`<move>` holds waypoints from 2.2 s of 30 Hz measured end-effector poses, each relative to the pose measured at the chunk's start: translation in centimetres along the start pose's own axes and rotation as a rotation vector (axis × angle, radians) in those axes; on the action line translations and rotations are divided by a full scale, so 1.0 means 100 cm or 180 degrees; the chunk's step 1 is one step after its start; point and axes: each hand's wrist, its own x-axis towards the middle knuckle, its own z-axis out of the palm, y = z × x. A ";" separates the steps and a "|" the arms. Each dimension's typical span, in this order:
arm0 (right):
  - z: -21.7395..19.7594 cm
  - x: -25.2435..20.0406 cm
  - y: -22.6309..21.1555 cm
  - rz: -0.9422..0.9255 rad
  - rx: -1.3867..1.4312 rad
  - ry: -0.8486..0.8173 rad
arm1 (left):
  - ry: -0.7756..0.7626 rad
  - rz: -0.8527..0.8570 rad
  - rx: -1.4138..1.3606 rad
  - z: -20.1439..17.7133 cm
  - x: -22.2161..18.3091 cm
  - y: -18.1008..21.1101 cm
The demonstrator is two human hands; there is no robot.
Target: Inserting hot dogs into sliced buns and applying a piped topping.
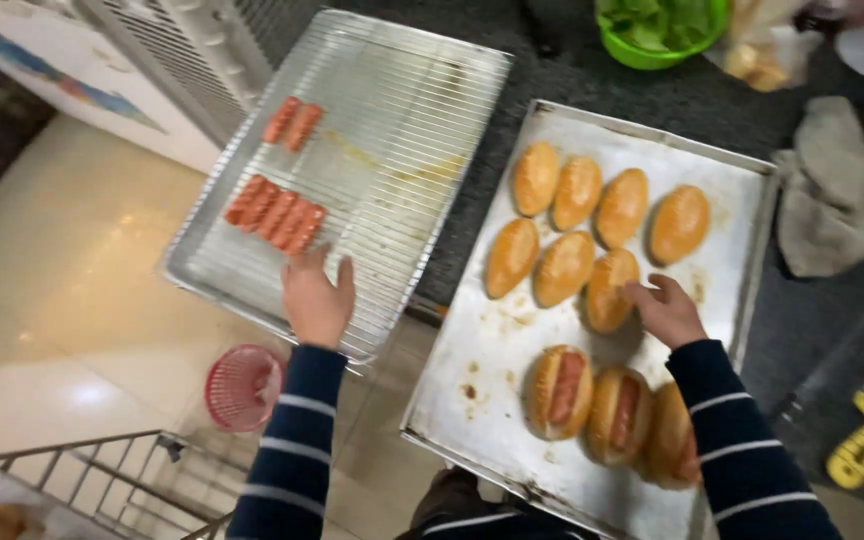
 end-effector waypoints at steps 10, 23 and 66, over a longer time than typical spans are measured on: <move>0.013 -0.084 -0.109 0.0489 0.1086 0.0096 | 0.0358 0.0576 0.1935 0.036 0.051 -0.074; 0.012 -0.061 -0.070 0.0304 0.1425 0.0226 | 0.0189 0.0497 0.0928 0.023 0.026 -0.062; 0.049 -0.222 -0.097 -0.0107 0.2263 -0.0606 | -0.2083 -0.0772 -0.2813 -0.076 -0.131 0.222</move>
